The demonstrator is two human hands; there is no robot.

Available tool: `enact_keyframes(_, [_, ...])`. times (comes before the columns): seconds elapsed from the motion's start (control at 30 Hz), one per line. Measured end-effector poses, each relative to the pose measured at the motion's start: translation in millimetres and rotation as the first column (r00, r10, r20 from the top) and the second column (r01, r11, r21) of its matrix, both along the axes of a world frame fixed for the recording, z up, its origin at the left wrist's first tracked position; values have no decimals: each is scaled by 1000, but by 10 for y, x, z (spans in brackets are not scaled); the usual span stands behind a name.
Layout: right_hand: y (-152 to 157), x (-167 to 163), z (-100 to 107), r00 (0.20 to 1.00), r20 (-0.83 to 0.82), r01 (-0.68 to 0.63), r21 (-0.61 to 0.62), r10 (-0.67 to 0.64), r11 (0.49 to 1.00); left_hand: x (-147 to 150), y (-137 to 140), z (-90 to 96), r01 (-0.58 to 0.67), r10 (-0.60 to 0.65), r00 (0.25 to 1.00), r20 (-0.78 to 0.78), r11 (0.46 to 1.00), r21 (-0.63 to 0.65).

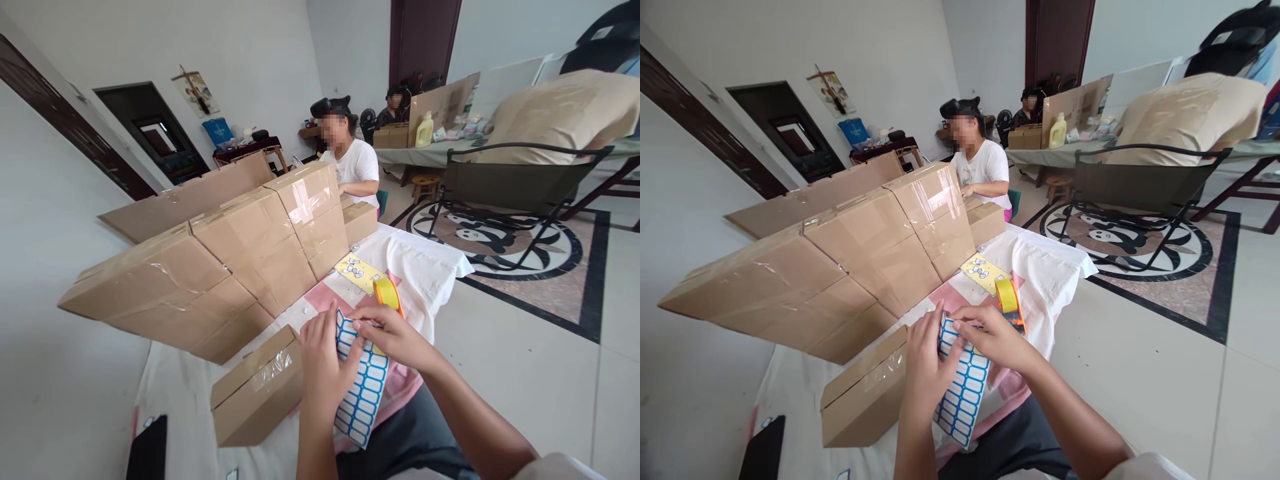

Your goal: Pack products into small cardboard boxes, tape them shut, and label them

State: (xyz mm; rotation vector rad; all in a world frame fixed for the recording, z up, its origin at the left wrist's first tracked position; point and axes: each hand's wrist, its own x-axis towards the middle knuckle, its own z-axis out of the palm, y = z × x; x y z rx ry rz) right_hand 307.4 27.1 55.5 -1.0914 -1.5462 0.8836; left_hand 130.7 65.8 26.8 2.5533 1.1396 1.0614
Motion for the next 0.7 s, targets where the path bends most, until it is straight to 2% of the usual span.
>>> enact_keyframes(0.1, [-15,26,-28,998,-53,-32,-5,32,999,9,-5,-2,-35,35,999,-7,999,1])
enact_keyframes(0.2, [-3,21,-85,997,-77,23,-8,-23,1000,42,-6,-22,-109,108,994,32,994,32])
enact_keyframes(0.27, [13,4,-126,994,-74,73,-29,-75,997,75,-15,-34,-194,177,973,146,975,111])
enact_keyframes(0.37, [16,-22,-160,992,-70,101,-49,-104,994,110,-45,-29,-312,221,925,309,906,287])
enact_keyframes(0.43, [-8,-32,-156,994,-71,86,-28,-88,996,113,-68,-7,-292,208,941,267,897,331])
enact_keyframes(0.53, [-64,-37,-123,998,-24,58,32,-57,998,101,-85,38,-190,157,976,148,950,247])
enact_keyframes(0.7, [-113,-37,-92,1000,18,8,47,-9,999,98,-74,66,-111,74,978,195,976,185])
